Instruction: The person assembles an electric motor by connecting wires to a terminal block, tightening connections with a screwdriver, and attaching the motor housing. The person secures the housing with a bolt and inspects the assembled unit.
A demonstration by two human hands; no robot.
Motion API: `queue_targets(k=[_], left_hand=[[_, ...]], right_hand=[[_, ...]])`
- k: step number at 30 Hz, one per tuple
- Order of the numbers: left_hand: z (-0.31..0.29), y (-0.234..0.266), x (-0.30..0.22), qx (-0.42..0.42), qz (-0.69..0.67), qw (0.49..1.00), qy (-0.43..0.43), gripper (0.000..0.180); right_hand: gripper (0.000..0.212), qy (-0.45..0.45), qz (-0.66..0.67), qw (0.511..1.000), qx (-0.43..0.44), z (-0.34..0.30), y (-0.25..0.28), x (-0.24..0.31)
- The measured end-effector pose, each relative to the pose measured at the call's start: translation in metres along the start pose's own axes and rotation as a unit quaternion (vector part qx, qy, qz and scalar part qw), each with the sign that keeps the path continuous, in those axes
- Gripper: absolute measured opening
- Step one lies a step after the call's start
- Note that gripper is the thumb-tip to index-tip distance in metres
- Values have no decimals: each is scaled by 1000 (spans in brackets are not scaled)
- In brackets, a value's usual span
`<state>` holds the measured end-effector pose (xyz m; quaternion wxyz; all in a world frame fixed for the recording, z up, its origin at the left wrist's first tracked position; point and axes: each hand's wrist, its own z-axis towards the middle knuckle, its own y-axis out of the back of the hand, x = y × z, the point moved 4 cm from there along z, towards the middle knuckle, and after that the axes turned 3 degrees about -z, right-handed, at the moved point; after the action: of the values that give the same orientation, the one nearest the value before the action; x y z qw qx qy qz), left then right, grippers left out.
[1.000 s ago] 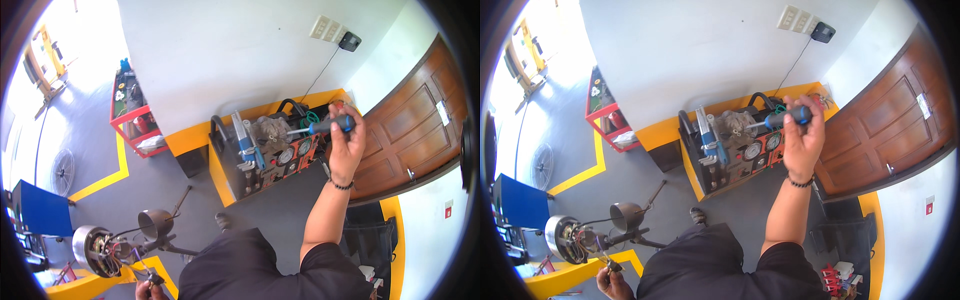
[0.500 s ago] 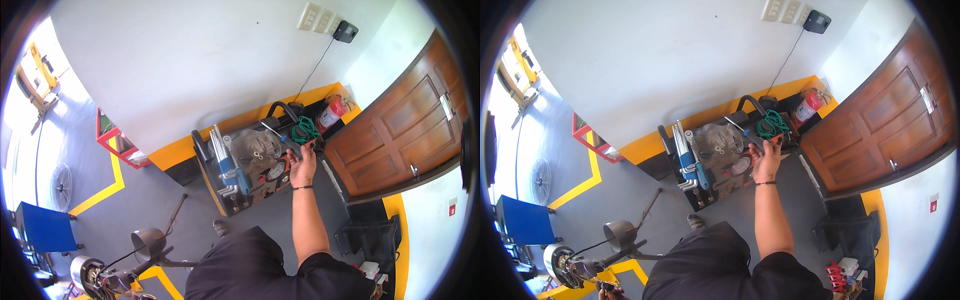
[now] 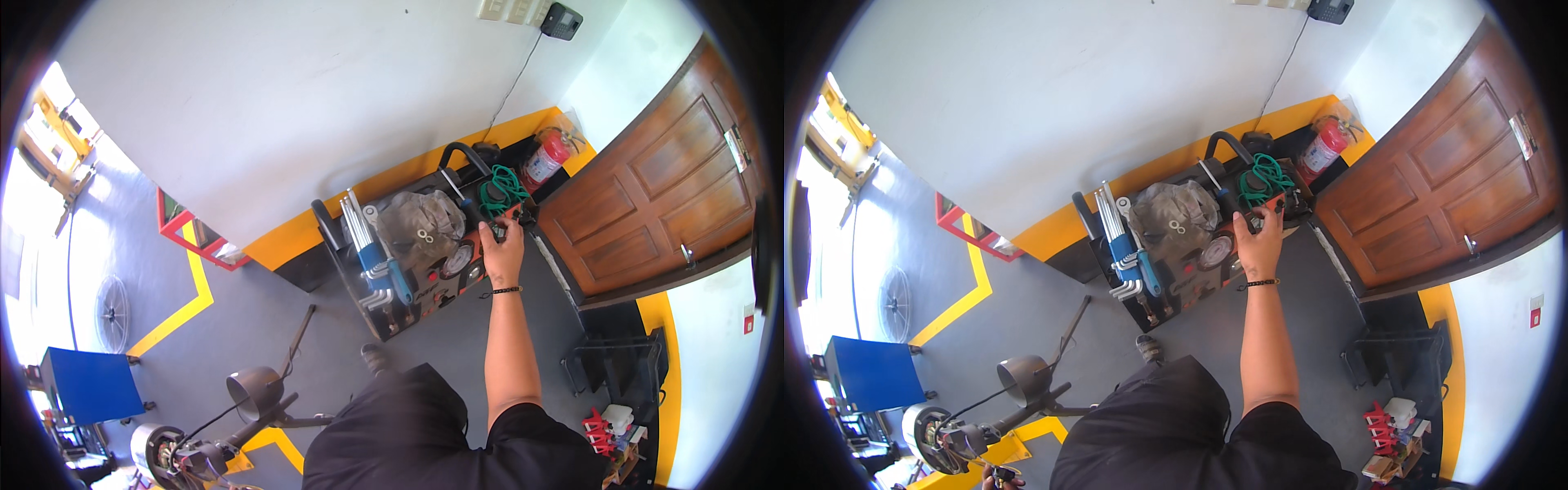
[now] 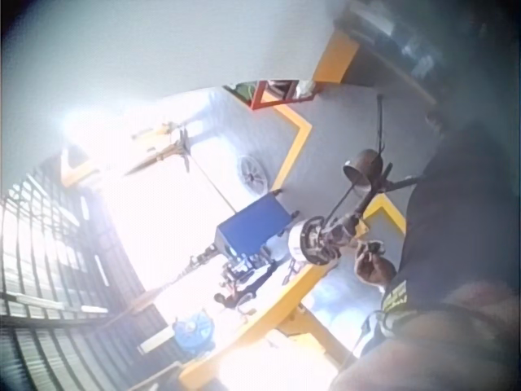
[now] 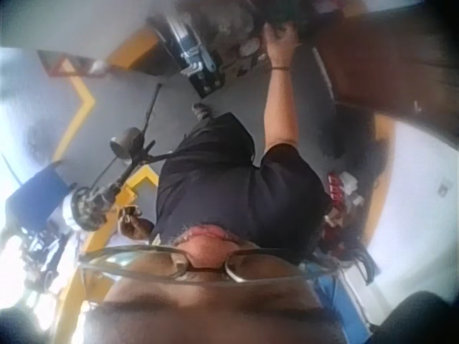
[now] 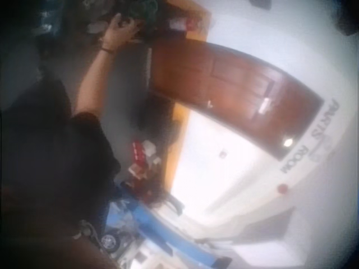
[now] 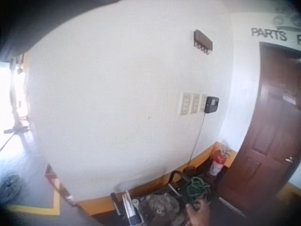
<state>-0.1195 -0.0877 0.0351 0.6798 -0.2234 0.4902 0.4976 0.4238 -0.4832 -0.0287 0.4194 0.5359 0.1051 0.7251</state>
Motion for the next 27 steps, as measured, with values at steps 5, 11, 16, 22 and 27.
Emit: queue_targets(k=[5,11,16,22,27], left_hand=[[-7,2,-2,23,-61,996,62,31],[3,-11,-29,13,-22,996,83,24],[11,-1,-48,111,17,993,-23,28],[-15,2,-47,5,-128,991,47,25],[-13,9,-49,-14,-173,981,81,21]], right_hand=[[39,84,-77,993,-35,2,5,12],[24,317,-147,921,-174,-5,38,76],[15,403,12,894,-198,-37,34,140],[17,367,466,761,263,-186,-38,254],[80,14,66,550,832,-402,-195,209]])
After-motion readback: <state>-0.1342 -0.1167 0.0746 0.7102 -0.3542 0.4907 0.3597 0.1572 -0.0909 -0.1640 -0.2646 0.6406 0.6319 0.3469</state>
